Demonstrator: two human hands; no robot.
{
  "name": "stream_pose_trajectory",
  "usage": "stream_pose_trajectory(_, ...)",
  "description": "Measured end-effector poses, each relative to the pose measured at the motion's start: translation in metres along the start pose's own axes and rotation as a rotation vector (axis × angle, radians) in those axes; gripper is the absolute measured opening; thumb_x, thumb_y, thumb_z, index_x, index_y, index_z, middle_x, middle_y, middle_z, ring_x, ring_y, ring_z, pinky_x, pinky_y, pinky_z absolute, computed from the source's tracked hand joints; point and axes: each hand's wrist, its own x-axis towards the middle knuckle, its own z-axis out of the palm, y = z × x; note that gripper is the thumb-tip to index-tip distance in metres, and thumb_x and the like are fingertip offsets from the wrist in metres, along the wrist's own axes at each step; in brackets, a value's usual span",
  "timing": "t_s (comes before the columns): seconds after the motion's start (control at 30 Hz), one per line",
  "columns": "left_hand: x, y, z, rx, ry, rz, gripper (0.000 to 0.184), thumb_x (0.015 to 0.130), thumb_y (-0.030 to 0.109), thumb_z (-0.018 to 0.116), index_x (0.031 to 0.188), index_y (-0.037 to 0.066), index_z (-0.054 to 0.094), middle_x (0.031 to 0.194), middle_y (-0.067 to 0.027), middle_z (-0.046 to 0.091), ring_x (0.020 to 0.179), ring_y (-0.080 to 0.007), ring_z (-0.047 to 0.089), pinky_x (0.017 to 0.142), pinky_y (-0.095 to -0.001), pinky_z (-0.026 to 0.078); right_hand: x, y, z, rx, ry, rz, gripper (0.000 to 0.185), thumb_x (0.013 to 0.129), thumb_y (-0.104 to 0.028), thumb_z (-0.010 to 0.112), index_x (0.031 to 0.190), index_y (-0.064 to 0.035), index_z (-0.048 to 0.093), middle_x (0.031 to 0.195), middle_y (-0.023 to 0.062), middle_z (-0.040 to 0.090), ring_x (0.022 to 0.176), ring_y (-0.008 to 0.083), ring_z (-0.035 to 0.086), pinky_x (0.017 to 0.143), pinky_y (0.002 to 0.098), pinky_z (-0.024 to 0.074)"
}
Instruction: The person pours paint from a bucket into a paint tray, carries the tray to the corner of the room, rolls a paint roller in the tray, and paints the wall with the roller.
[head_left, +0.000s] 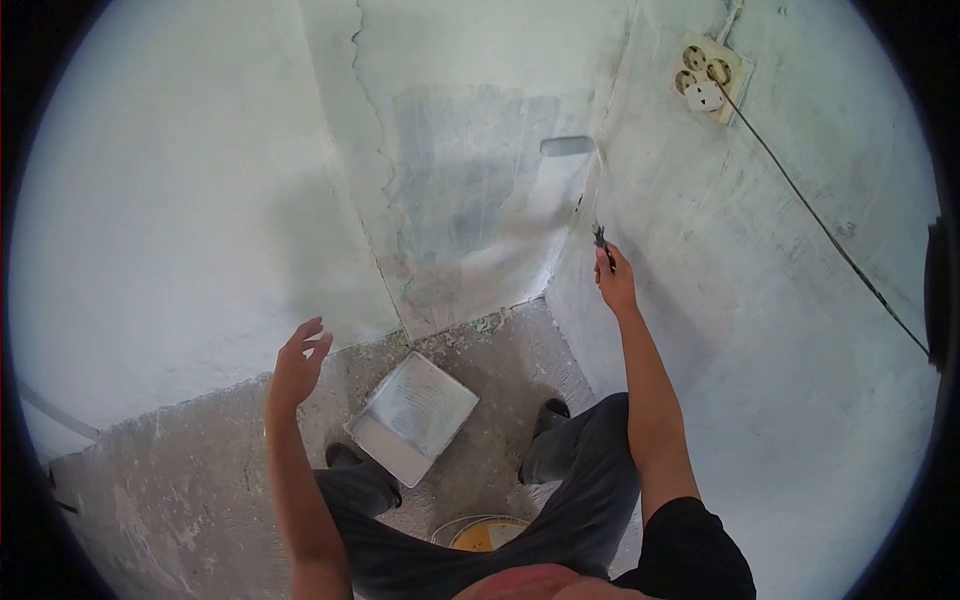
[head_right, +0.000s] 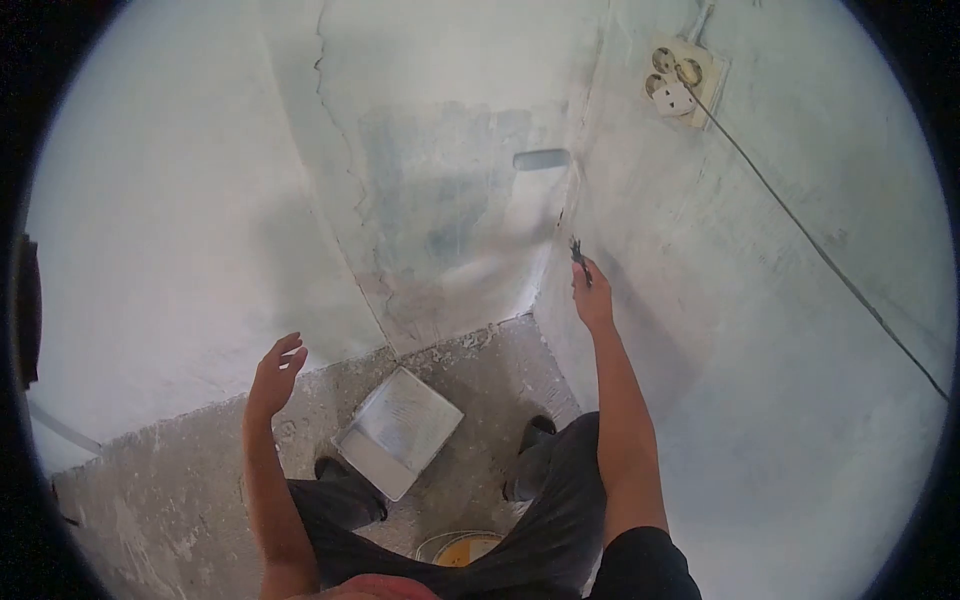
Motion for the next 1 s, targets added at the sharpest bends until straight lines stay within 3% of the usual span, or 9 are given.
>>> stream_pose_trajectory(0.07, 0.000, 0.000, -0.002, 0.010, 0.005, -0.007, 0.051, 0.102, 0.033, 0.066, 0.144, 0.005, 0.057, 0.135, -0.0191, 0.067, 0.116, -0.0304, 0.069, 0.098, -0.0442, 0.052, -0.002, 0.004, -0.002, -0.007, -0.029, 0.030, 0.036, 0.109, -0.033, 0.056, 0.129, -0.0040, 0.064, 0.074, 0.0003, 0.058, 0.060, 0.0083, 0.054, 0.054, 0.0262, 0.0456)
stream_pose_trajectory(0.13, 0.000, 0.000, -0.001, 0.010, -0.002, 0.006, 0.052, 0.102, 0.034, 0.066, 0.144, 0.004, 0.057, 0.135, -0.0195, 0.067, 0.116, -0.0306, 0.069, 0.099, -0.0444, 0.053, -0.004, 0.008, -0.004, 0.011, -0.039, 0.077, 0.041, 0.107, -0.036, 0.059, 0.133, -0.0051, 0.064, 0.077, 0.0040, 0.062, 0.065, 0.0122, 0.058, 0.063, 0.0302, 0.0492)
stream_pose_trajectory(0.23, 0.000, -0.002, -0.001, -0.011, -0.003, 0.020, 0.053, 0.102, 0.034, 0.067, 0.144, 0.004, 0.057, 0.135, -0.0198, 0.067, 0.116, -0.0305, 0.069, 0.099, -0.0442, 0.053, 0.001, 0.006, 0.001, -0.058, 0.047, 0.000, 0.042, 0.107, -0.036, 0.059, 0.133, -0.0041, 0.065, 0.077, 0.0062, 0.061, 0.066, 0.0144, 0.059, 0.065, 0.0319, 0.0494)
stream_pose_trajectory(0.33, 0.002, -0.005, -0.001, 0.001, 0.002, 0.011, 0.053, 0.102, 0.035, 0.067, 0.144, 0.004, 0.057, 0.135, -0.0193, 0.067, 0.117, -0.0302, 0.069, 0.098, -0.0443, 0.053, 0.018, -0.021, 0.009, -0.093, 0.178, -0.148, 0.038, 0.109, -0.031, 0.056, 0.133, -0.0026, 0.065, 0.075, 0.0003, 0.057, 0.061, 0.0078, 0.052, 0.056, 0.0266, 0.0440)
stream_pose_trajectory(0.5, -0.004, 0.003, -0.006, 0.021, -0.026, -0.012, 0.051, 0.103, 0.033, 0.065, 0.145, 0.005, 0.055, 0.136, -0.0182, 0.066, 0.121, -0.0296, 0.066, 0.100, -0.0417, 0.053, 0.018, -0.090, 0.024, -0.024, 0.270, -0.177, 0.040, 0.109, -0.030, 0.056, 0.136, -0.0018, 0.064, 0.074, -0.0001, 0.055, 0.064, 0.0073, 0.050, 0.059, 0.0258, 0.0436)
stream_pose_trajectory(0.87, -0.012, -0.005, -0.018, -0.023, 0.033, -0.040, 0.055, 0.101, 0.034, 0.068, 0.144, 0.003, 0.056, 0.138, -0.0183, 0.066, 0.120, -0.0308, 0.068, 0.099, -0.0428, 0.053, -0.005, -0.085, 0.044, -0.045, 0.211, -0.206, 0.040, 0.110, -0.026, 0.054, 0.138, 0.0010, 0.061, 0.074, 0.0011, 0.055, 0.068, 0.0090, 0.051, 0.062, 0.0258, 0.0434)
stream_pose_trajectory(0.97, -0.015, -0.004, -0.020, 0.015, 0.030, -0.031, 0.056, 0.101, 0.035, 0.068, 0.144, 0.002, 0.056, 0.139, -0.0185, 0.065, 0.121, -0.0318, 0.067, 0.101, -0.0430, 0.053, 0.011, -0.093, 0.045, -0.077, 0.292, -0.279, 0.038, 0.110, -0.025, 0.054, 0.136, 0.0014, 0.062, 0.074, 0.0021, 0.056, 0.066, 0.0093, 0.051, 0.061, 0.0267, 0.0441)
stream_pose_trajectory(1.0, -0.015, -0.007, -0.020, 0.000, 0.023, -0.021, 0.056, 0.101, 0.035, 0.068, 0.144, 0.002, 0.055, 0.140, -0.0188, 0.065, 0.122, -0.0322, 0.066, 0.101, -0.0431, 0.053, 0.015, -0.101, 0.044, -0.073, 0.294, -0.268, 0.039, 0.110, -0.028, 0.054, 0.135, 0.0000, 0.063, 0.075, 0.0058, 0.059, 0.068, 0.0132, 0.055, 0.065, 0.0301, 0.0471)
